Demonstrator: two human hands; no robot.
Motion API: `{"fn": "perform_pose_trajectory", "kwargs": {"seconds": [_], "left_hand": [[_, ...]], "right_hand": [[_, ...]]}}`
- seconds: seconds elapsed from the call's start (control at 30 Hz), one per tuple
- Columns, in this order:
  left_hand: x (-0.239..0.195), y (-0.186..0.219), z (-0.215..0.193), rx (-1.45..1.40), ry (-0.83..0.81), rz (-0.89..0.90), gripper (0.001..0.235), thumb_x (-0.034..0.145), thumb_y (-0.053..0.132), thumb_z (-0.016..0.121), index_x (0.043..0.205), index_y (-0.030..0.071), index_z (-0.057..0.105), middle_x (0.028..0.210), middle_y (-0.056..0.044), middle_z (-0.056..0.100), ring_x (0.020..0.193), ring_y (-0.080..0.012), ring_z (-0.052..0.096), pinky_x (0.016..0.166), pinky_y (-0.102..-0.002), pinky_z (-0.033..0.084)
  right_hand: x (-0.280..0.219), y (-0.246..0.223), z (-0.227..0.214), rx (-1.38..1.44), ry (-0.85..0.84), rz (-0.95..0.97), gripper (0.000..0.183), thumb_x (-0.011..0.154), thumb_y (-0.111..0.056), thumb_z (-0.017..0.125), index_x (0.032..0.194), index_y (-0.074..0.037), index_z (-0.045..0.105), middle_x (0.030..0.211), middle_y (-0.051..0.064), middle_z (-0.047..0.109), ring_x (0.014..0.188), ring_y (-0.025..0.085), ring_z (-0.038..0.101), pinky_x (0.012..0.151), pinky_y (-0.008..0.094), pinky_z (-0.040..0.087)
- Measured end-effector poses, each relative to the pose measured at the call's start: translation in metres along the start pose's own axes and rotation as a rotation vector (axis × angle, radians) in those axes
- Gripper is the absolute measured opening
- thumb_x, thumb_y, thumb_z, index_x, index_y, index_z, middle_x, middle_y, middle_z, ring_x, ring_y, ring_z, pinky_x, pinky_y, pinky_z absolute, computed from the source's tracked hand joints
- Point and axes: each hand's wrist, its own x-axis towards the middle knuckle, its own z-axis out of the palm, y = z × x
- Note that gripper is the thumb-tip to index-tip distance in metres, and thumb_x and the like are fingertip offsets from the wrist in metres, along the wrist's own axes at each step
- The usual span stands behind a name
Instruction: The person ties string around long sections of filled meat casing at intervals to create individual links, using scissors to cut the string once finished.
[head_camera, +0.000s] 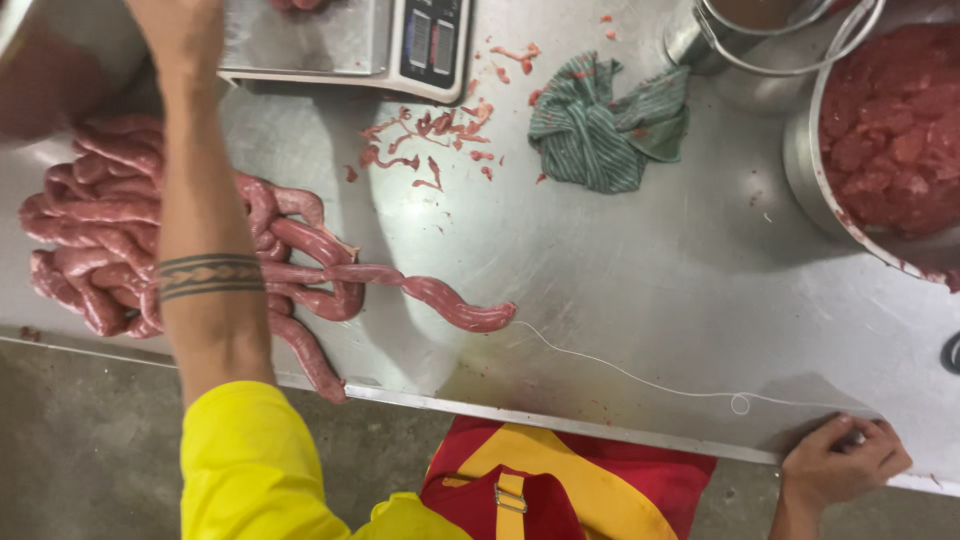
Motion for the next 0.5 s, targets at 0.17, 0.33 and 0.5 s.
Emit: {"fn": "perform_pose_trajectory", "kwargs": {"seconds": [0.17, 0.33, 0.5], "left_hand": [[-0.009, 0.017, 0.056, 0.166, -0.054, -0.019, 0.009, 0.079, 0.002, 0.07, 0.088, 0.004, 0.068, 0.071, -0.006, 0.067, 0.069, -0.0256, 0.063, 0.075, -0.045, 0.042], [-0.012, 0.061, 0.088, 0.373, -0.022, 0.134, 0.017, 0.076, 0.002, 0.069, 0.092, 0.007, 0.069, 0.073, -0.007, 0.068, 0.073, -0.0319, 0.065, 0.084, -0.051, 0.039], [-0.029, 0.102, 0.056, 0.104, -0.447, 0.237, 0.029, 0.088, 0.002, 0.063, 0.117, 0.002, 0.06, 0.085, -0.011, 0.07, 0.085, -0.0359, 0.067, 0.099, -0.054, 0.04]], "right_hand": [[0.003, -0.006, 0.001, 0.037, 0.023, 0.093, 0.008, 0.105, -0.002, 0.056, 0.108, 0.006, 0.056, 0.137, 0.022, 0.053, 0.105, 0.026, 0.057, 0.078, 0.031, 0.053], [0.002, 0.004, 0.001, -0.031, 0.036, 0.01, 0.008, 0.107, -0.005, 0.057, 0.105, 0.003, 0.056, 0.13, 0.017, 0.05, 0.114, 0.026, 0.058, 0.085, 0.034, 0.051], [0.004, 0.014, -0.016, 0.186, -0.105, 0.011, 0.02, 0.111, -0.013, 0.065, 0.111, 0.006, 0.058, 0.143, 0.027, 0.046, 0.11, 0.031, 0.057, 0.091, 0.039, 0.054]]}}
